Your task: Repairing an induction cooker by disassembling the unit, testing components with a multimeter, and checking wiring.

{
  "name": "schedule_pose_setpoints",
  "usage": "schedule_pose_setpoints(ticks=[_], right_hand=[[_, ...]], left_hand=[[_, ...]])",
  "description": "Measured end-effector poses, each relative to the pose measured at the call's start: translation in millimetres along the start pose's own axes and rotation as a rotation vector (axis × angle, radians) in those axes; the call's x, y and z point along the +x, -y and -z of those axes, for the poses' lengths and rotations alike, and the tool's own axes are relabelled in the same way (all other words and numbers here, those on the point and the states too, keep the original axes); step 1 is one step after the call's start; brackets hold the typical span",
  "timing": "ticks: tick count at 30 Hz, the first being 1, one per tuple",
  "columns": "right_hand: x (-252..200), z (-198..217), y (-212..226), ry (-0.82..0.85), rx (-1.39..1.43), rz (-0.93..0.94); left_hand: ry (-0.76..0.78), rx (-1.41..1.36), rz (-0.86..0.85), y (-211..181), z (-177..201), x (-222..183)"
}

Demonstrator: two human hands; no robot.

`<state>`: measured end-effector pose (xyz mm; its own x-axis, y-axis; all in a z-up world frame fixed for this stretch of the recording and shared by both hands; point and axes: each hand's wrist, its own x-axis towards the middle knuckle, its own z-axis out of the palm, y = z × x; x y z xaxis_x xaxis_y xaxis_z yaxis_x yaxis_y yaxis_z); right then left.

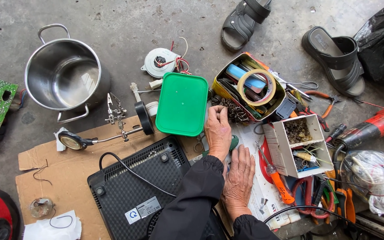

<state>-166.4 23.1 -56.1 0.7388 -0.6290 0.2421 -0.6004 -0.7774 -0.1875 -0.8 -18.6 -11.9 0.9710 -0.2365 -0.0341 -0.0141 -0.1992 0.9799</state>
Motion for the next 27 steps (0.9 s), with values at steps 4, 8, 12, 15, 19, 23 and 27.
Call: schedule_pose_setpoints(ticks=[4,8,12,15,19,23,27], right_hand=[[3.0,2.7,4.7,-0.036,-0.042,-0.002],[3.9,5.5,6.9,-0.035,-0.034,-0.011],[3.6,6.2,6.6,-0.029,-0.029,-0.004],[3.3,4.0,5.2,-0.029,-0.036,-0.003],[3.2,5.3,4.7,-0.020,-0.028,0.003],[-0.9,-0.8,-0.9,-0.002,-0.002,-0.007],[-9.1,-13.7,-11.5,0.038,-0.007,0.012]], left_hand=[[0.022,-0.057,0.024,-1.2,4.0,0.1],[0.060,-0.071,0.084,-6.5,8.8,1.6],[0.046,-0.062,0.061,-6.0,8.3,1.6],[0.051,-0.033,0.042,-6.8,8.1,1.0],[0.061,-0.019,0.035,-11.1,9.3,-1.1],[0.005,0.000,-0.013,-15.2,9.3,-11.5],[0.156,0.030,0.103,-33.1,16.6,-33.2]])
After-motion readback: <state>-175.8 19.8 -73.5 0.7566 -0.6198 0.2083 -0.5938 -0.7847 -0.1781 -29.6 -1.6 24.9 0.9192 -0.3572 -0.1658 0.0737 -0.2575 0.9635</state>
